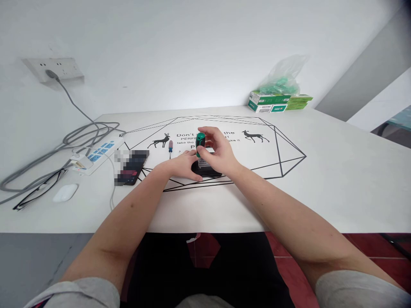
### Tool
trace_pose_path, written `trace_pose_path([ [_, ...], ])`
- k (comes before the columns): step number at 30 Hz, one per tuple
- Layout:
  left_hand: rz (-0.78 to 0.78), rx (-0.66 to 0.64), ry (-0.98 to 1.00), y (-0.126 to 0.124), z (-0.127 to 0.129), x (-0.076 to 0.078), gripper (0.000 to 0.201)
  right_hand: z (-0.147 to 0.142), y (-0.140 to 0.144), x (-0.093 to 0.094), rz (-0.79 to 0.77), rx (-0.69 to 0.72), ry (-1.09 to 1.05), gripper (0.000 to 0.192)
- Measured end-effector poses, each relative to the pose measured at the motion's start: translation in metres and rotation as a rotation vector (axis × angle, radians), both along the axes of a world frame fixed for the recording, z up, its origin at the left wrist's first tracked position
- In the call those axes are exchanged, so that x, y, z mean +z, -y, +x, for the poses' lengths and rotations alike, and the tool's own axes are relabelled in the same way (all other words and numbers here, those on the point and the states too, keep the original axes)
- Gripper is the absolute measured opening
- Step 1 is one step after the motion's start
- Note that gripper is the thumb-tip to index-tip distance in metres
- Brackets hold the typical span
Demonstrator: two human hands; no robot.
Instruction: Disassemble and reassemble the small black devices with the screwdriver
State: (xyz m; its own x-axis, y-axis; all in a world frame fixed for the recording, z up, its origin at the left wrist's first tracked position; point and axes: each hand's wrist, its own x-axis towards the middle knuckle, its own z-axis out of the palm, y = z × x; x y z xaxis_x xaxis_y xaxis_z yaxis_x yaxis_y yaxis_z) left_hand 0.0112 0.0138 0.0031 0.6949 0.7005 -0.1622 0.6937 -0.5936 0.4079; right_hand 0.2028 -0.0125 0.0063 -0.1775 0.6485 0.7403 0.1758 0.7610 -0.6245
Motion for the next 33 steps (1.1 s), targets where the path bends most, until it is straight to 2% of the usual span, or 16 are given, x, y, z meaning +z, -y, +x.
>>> trace_pose_path([
  [4, 0.017, -0.005, -0.031, -0.002, 0.0, -0.001, 0.094, 0.001, 0.002, 0.003, -0.047, 0.065, -0.004, 0.04],
  [9, -0.008, -0.029, 0.045, -0.006, -0.004, -0.009, 0.103, 0.001, 0.0, 0.005, 0.024, -0.04, 0.042, 0.041],
  [12, 0.0, -0.037, 0.055, -0.008, -0.005, -0.011, 0.1, 0.0, 0.0, 0.003, 0.002, -0.037, 0.022, 0.046],
  [15, 0.017, -0.051, 0.063, -0.008, -0.004, -0.01, 0.096, -0.001, 0.0, 0.003, -0.024, -0.018, -0.019, 0.055],
  [18, 0.012, -0.055, 0.049, -0.007, -0.003, -0.008, 0.094, -0.001, 0.0, 0.003, -0.025, -0.012, -0.037, 0.055],
  [28, 0.004, -0.032, 0.004, -0.003, -0.003, -0.003, 0.114, 0.0, 0.0, 0.005, -0.032, -0.035, -0.06, 0.053],
  [33, 0.003, -0.026, -0.001, -0.001, -0.001, -0.002, 0.114, 0.001, 0.001, 0.004, -0.041, -0.059, -0.051, 0.053],
])
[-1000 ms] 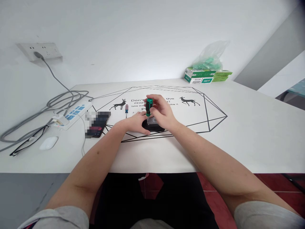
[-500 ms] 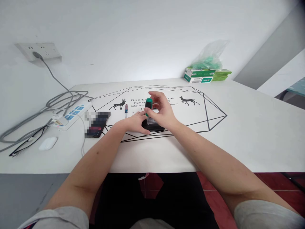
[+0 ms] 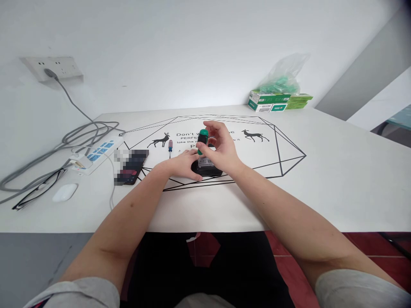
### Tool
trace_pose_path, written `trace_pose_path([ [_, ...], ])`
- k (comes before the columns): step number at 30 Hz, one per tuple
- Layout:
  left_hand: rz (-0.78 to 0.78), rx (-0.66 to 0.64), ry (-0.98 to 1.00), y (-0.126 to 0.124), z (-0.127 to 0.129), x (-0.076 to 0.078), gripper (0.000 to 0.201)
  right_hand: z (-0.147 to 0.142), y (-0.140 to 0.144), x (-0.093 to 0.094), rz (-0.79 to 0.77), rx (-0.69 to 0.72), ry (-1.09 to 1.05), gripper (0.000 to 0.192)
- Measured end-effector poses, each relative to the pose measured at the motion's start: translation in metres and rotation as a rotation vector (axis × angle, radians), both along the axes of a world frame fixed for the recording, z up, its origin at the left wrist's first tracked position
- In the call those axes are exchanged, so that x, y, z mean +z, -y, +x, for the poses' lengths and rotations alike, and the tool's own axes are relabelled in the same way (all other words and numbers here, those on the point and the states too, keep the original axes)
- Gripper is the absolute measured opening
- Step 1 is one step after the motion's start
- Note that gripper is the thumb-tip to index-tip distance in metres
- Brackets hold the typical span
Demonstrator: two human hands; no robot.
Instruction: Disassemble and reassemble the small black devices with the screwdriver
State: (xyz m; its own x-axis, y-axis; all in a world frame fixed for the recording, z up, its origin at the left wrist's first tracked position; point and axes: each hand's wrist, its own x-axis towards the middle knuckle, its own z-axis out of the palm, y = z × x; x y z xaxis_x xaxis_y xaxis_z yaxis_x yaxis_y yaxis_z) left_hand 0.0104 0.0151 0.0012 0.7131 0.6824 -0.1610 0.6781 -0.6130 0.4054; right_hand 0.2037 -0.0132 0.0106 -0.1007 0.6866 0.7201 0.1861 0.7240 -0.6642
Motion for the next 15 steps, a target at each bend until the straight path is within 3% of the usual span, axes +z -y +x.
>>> trace_pose_path([
  [5, -0.035, 0.012, 0.036, -0.003, -0.003, 0.002, 0.113, 0.004, -0.004, 0.0, 0.013, -0.046, -0.028, 0.053],
  [7, -0.01, 0.024, 0.128, -0.005, -0.005, 0.003, 0.095, 0.007, -0.007, 0.0, 0.021, -0.082, -0.069, 0.054],
  [11, 0.118, 0.061, 0.309, -0.011, -0.006, 0.001, 0.033, 0.011, -0.016, -0.003, 0.023, -0.162, -0.138, 0.061],
  [15, 0.226, 0.101, 0.325, -0.02, -0.007, -0.005, 0.02, 0.015, -0.024, -0.009, 0.063, -0.222, -0.118, 0.064],
])
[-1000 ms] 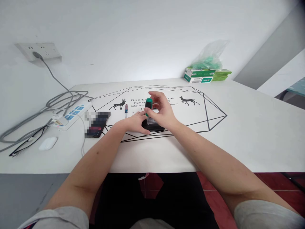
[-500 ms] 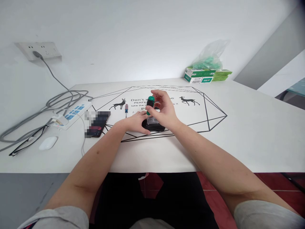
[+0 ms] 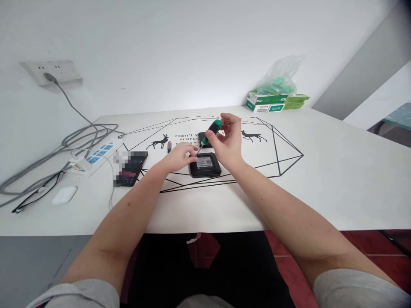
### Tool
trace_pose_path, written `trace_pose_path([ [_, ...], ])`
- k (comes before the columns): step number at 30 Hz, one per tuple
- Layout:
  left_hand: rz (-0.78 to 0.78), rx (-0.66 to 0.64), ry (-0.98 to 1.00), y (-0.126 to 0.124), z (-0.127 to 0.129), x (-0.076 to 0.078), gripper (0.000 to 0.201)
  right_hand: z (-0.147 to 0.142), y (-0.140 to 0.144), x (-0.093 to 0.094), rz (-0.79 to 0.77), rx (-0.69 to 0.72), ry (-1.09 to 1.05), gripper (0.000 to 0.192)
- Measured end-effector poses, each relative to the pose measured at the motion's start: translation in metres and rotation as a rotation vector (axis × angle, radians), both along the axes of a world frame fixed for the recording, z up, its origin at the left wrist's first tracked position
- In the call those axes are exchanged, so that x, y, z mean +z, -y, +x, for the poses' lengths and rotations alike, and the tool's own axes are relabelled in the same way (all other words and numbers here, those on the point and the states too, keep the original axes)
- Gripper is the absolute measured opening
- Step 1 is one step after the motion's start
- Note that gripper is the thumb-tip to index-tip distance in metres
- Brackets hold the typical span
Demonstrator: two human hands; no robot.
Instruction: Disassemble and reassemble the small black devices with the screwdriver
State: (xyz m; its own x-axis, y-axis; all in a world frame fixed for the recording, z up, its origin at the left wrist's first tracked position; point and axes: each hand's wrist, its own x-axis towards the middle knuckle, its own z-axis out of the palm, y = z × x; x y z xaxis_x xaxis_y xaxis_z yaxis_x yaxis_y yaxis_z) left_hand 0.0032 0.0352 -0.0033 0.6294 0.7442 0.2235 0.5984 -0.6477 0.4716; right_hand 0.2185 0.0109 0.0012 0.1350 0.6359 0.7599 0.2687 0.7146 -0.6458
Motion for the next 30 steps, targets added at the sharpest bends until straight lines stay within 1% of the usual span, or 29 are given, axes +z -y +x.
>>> trace_pose_path([
  [2, 0.052, 0.063, -0.043, -0.007, -0.004, -0.003, 0.015, 0.004, -0.004, -0.002, 0.022, -0.041, 0.023, 0.062],
  [3, 0.084, 0.123, -0.073, -0.01, -0.006, -0.005, 0.014, 0.005, -0.006, -0.003, 0.028, -0.058, 0.027, 0.062],
  [6, 0.138, 0.325, -0.173, -0.019, -0.014, -0.01, 0.025, 0.01, -0.011, -0.003, 0.017, -0.076, 0.002, 0.06],
  [9, 0.125, 0.432, -0.245, -0.024, -0.02, -0.014, 0.029, 0.012, -0.013, -0.003, -0.024, -0.08, -0.036, 0.056],
  [13, 0.123, 0.52, -0.235, -0.027, -0.026, -0.015, 0.031, 0.018, -0.019, -0.001, -0.071, -0.123, -0.056, 0.048],
  [15, 0.134, 0.638, -0.216, -0.027, -0.029, -0.014, 0.034, 0.027, -0.025, 0.001, -0.083, -0.185, -0.029, 0.044],
  [17, 0.087, 0.786, -0.205, -0.028, -0.03, -0.012, 0.041, 0.039, -0.033, 0.003, -0.105, -0.286, 0.062, 0.04],
  [19, 0.0, 0.877, -0.22, -0.028, -0.031, -0.012, 0.05, 0.05, -0.039, 0.004, -0.198, -0.348, 0.216, 0.038],
  [20, -0.039, 0.894, -0.231, -0.028, -0.032, -0.012, 0.05, 0.055, -0.041, 0.004, -0.295, -0.379, 0.316, 0.037],
  [22, -0.087, 0.902, -0.233, -0.03, -0.032, -0.013, 0.041, 0.062, -0.042, 0.003, -0.567, -0.419, 0.576, 0.037],
  [24, -0.092, 0.938, -0.151, -0.032, -0.032, -0.014, 0.03, 0.064, -0.039, 0.0, -0.809, -0.42, 0.8, 0.037],
  [25, -0.082, 0.958, -0.064, -0.034, -0.032, -0.014, 0.026, 0.064, -0.038, -0.001, -0.885, -0.413, 0.869, 0.038],
  [26, -0.068, 0.969, 0.058, -0.035, -0.031, -0.014, 0.023, 0.064, -0.036, -0.002, -0.93, -0.409, 0.907, 0.039],
  [28, -0.068, 0.941, 0.393, -0.037, -0.028, -0.012, 0.02, 0.062, -0.033, -0.002, -0.96, -0.424, 0.917, 0.042],
  [29, -0.092, 0.899, 0.592, -0.037, -0.025, -0.011, 0.02, 0.062, -0.031, -0.001, -0.965, -0.439, 0.92, 0.045],
  [30, -0.165, 0.851, 0.778, -0.037, -0.021, -0.01, 0.021, 0.061, -0.03, 0.001, -0.952, -0.455, 0.924, 0.046],
])
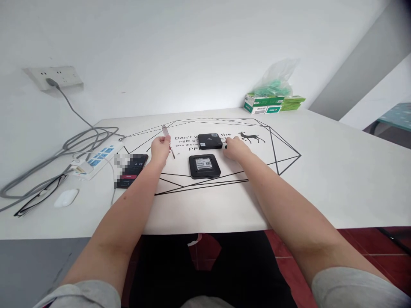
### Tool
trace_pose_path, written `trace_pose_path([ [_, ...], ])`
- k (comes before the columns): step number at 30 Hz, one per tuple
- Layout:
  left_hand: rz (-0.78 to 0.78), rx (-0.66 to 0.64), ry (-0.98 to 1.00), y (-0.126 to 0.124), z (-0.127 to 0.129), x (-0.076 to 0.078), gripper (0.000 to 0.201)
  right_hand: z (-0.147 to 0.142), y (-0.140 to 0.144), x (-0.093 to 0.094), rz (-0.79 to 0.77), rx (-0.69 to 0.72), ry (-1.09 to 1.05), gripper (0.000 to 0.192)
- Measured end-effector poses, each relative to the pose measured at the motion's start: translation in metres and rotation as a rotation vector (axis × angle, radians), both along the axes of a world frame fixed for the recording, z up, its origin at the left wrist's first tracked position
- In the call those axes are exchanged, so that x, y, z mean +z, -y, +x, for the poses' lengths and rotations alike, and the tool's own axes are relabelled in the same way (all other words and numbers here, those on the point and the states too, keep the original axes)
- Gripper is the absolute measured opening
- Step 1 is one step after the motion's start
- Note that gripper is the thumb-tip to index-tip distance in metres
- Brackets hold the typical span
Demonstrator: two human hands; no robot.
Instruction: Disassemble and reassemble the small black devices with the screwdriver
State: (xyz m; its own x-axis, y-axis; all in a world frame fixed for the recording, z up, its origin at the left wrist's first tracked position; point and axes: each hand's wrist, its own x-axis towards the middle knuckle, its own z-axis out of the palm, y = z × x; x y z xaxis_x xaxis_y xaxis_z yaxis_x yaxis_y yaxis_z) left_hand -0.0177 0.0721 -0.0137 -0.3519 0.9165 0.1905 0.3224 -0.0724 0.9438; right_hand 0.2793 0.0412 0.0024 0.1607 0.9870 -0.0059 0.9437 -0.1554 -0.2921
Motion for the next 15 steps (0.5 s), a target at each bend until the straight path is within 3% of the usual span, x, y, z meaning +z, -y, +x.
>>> trace_pose_path([
  [2, 0.025, -0.092, 0.267, 0.003, 0.009, 0.002, 0.021, -0.002, 0.003, 0.005, 0.058, 0.072, 0.017, 0.046],
  [5, 0.059, -0.181, 0.368, 0.01, 0.023, 0.001, 0.019, -0.006, 0.009, 0.012, 0.037, 0.479, -0.05, 0.057],
  [6, 0.063, -0.208, 0.358, 0.013, 0.026, 0.001, 0.018, -0.009, 0.012, 0.013, -0.025, 0.627, -0.096, 0.068],
  [8, 0.071, -0.241, 0.306, 0.018, 0.03, -0.002, 0.016, -0.015, 0.017, 0.012, -0.155, 0.789, -0.153, 0.097],
  [11, 0.083, -0.253, 0.17, 0.022, 0.033, -0.005, 0.018, -0.024, 0.023, 0.01, -0.215, 0.831, -0.131, 0.117],
  [15, 0.098, -0.259, 0.04, 0.026, 0.032, -0.005, 0.022, -0.029, 0.026, 0.01, -0.206, 0.814, -0.119, 0.115],
])
